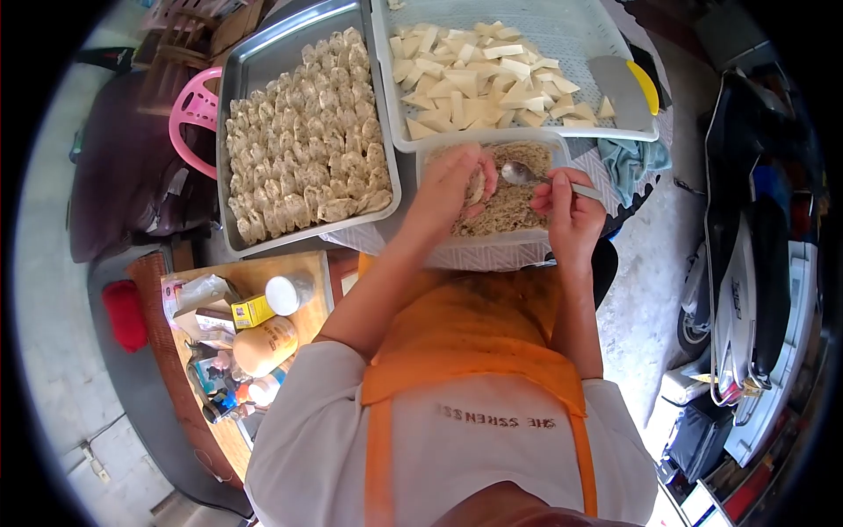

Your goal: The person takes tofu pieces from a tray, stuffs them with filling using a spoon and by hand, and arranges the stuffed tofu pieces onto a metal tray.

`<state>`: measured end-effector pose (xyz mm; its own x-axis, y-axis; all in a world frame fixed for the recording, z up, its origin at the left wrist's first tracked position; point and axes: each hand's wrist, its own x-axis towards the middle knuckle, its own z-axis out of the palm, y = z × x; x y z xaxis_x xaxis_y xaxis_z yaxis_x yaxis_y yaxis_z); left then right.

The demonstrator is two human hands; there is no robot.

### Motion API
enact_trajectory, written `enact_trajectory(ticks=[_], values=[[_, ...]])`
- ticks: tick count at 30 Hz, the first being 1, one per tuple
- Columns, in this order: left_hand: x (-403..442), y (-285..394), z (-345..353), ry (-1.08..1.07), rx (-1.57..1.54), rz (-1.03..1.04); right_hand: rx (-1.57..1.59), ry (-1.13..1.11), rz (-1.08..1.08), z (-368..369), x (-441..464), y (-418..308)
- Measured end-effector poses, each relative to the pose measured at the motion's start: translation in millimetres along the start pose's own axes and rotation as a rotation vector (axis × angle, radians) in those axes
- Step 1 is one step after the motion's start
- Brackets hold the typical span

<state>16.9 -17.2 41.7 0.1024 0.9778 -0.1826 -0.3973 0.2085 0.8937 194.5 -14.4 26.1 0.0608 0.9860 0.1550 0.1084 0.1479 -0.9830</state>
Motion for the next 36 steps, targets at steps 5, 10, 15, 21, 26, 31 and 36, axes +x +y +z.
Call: enact_trajectory(ticks=[5,10,15,21,26,31,36], values=[[-6.4,6.9,-1.1,0.016,-0.011,-0.136,-0.065,-0.013,-0.027,-0.3,-0.2,-1.3],[-9.0,4.4,-0.9,0.001,-0.046,-0.065,-0.046,-0.028,0.029,0.0,-0.9,-7.5],[-7.7,4.1,-8.0,0.018,-0.12,-0.033,0.034,0.009,0.045,0.4,-10.1,-11.8],[1.3,-1.2,0.8,0.018,-0.236,0.168,0.215,-0.1,0.191,12.6,-19.8,-24.6],[-0.9,-4.4,-3.8,-0.058,0.263,0.218,0.199,-0.093,0.05,21.2,-24.8,-33.6],[-1.7,-9.0,-8.4,0.014,0.316,0.085,-0.196,-0.113,-0.368,14.2,-29.2,-29.9],[1.3,-0.4,-7.0,0.099,-0.071,0.052,-0.091,0.01,-0.243,3.1,-25.4,-28.9]])
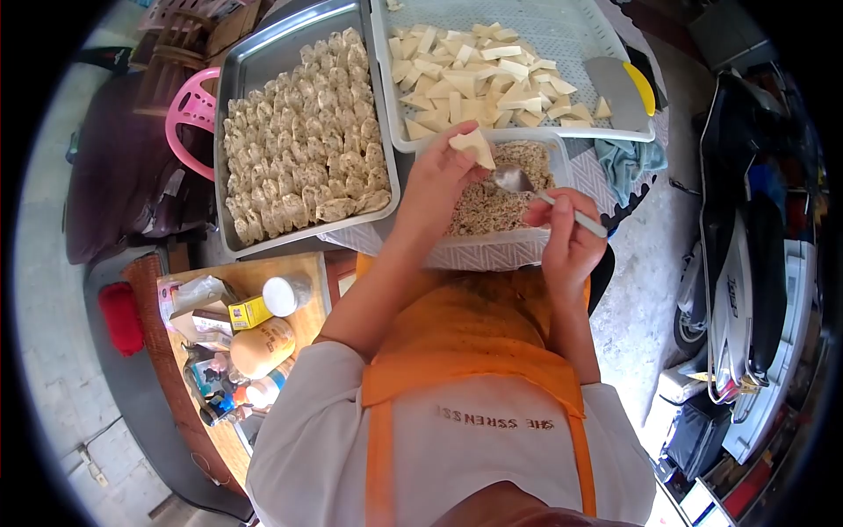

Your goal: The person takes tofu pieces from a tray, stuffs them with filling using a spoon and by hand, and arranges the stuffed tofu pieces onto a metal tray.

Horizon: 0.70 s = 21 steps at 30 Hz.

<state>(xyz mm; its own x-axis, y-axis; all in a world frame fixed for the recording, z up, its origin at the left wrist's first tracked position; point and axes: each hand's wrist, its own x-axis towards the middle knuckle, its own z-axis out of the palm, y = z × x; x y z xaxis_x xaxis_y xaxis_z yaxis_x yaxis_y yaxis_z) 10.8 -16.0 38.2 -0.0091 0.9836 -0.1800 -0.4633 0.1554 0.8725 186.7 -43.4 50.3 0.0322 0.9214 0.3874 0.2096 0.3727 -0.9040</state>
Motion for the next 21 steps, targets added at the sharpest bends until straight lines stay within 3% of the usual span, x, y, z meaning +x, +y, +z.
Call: enact_trajectory(ticks=[5,8,17,21], values=[[1.1,9.9,6.7,0.003,-0.442,-0.109,0.129,0.094,0.128,-6.1,8.3,2.0],[8.3,-6.0,-15.1,-0.226,-0.516,-0.063,0.242,0.137,0.231,-6.9,13.0,-1.5],[-8.2,1.0,1.1,-0.041,0.169,0.019,0.596,0.057,0.487,0.4,20.6,-5.3],[-11.9,2.7,6.6,-0.032,0.271,0.087,0.357,-0.033,0.361,18.1,17.0,-15.6]])
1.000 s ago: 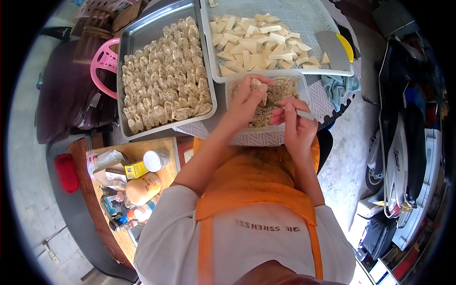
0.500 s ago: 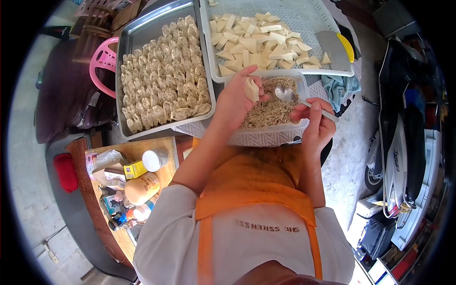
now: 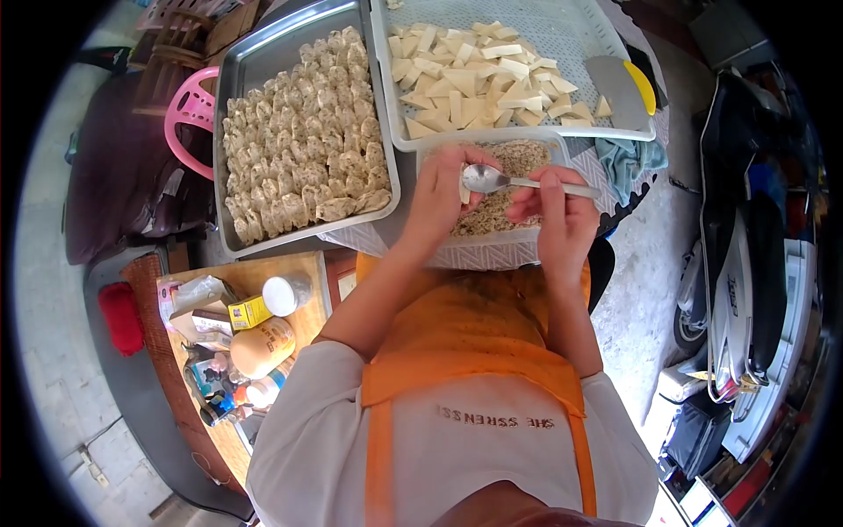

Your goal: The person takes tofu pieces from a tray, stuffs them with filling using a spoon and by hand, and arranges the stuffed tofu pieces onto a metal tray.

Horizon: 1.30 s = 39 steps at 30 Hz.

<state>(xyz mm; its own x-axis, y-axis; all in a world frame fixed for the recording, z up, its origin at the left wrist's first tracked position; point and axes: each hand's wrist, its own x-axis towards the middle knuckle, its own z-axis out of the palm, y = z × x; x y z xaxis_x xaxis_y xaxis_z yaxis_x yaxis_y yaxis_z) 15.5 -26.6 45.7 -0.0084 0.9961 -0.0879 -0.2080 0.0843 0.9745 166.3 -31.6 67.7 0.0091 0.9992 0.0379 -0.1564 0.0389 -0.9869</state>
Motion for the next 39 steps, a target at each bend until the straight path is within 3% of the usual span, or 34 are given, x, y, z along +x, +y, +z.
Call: enact_trajectory(ticks=[3,9,12,16,23,26,29,35,39], values=[[-2.0,-3.3,-1.9,0.027,0.012,-0.035,-0.233,-0.01,-0.214,6.7,-6.1,-1.9],[-3.5,-1.8,-1.7,0.005,-0.023,-0.037,-0.005,-0.042,-0.137,0.9,-4.3,-5.5],[-3.2,-2.6,-1.7,0.014,-0.053,-0.089,-0.137,-0.045,-0.179,-3.5,-3.9,-5.1],[1.5,-4.3,-5.9,-0.026,-0.167,-0.063,-0.032,0.141,-0.186,-19.4,11.2,-0.6],[14.1,-36.1,-24.4,-0.241,-0.423,0.049,-0.342,0.058,-0.164,-23.3,16.6,37.6],[15.2,-12.8,-2.0,-0.031,-0.256,-0.046,-0.492,0.045,-0.248,-21.6,16.2,40.3],[9.6,2.9,-3.4,-0.137,-0.536,-0.099,-0.497,0.044,-0.269,-26.0,17.5,42.6],[10.8,-13.1,-9.8,-0.165,-0.589,-0.112,-0.489,0.052,-0.254,-23.8,16.9,41.1],[10.9,4.2,-5.6,-0.106,-0.606,-0.274,-0.523,0.036,-0.291,-24.7,16.6,41.9]])
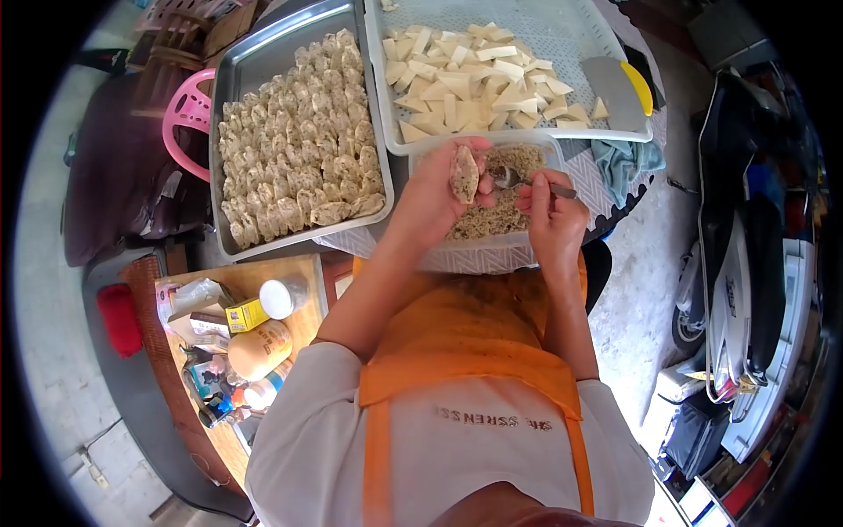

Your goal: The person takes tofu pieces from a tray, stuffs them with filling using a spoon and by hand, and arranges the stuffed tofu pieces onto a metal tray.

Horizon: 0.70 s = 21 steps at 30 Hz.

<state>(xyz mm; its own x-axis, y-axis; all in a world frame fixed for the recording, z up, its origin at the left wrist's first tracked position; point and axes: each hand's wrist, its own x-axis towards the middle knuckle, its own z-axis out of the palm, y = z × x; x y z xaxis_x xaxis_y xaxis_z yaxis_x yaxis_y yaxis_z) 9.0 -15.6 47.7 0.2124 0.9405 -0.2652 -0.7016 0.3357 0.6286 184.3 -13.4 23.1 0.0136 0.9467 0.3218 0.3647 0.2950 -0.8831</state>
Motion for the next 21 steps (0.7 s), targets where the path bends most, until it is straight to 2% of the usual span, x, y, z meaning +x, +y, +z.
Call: enact_trajectory(ticks=[2,5,8,12,14,17,20,21], values=[[1.0,1.8,1.7,0.002,-0.015,-0.021,0.002,0.005,0.005,0.1,-0.5,1.7],[4.6,-5.9,-15.0,-0.197,0.016,0.016,0.0,-0.003,0.016,0.5,0.1,-1.8],[-1.0,-5.7,0.5,-0.033,0.126,0.065,-0.022,-0.008,0.008,-0.3,0.2,-3.7],[-0.1,-6.2,-6.6,-0.054,0.112,0.077,-0.029,-0.019,0.007,-0.4,-0.3,-2.6],[-0.6,-4.6,-11.8,-0.045,0.129,0.028,0.113,0.019,0.093,-0.5,-2.4,-4.9],[0.8,-9.5,-4.5,-0.028,0.326,0.334,0.322,0.031,0.212,-5.5,-7.3,-15.9],[12.2,-17.3,-1.6,0.025,0.562,0.532,0.492,-0.038,0.354,-9.1,-10.7,-27.1],[11.0,-15.5,-0.2,-0.02,0.631,0.518,0.544,-0.071,0.402,-10.0,-10.2,-29.6]])
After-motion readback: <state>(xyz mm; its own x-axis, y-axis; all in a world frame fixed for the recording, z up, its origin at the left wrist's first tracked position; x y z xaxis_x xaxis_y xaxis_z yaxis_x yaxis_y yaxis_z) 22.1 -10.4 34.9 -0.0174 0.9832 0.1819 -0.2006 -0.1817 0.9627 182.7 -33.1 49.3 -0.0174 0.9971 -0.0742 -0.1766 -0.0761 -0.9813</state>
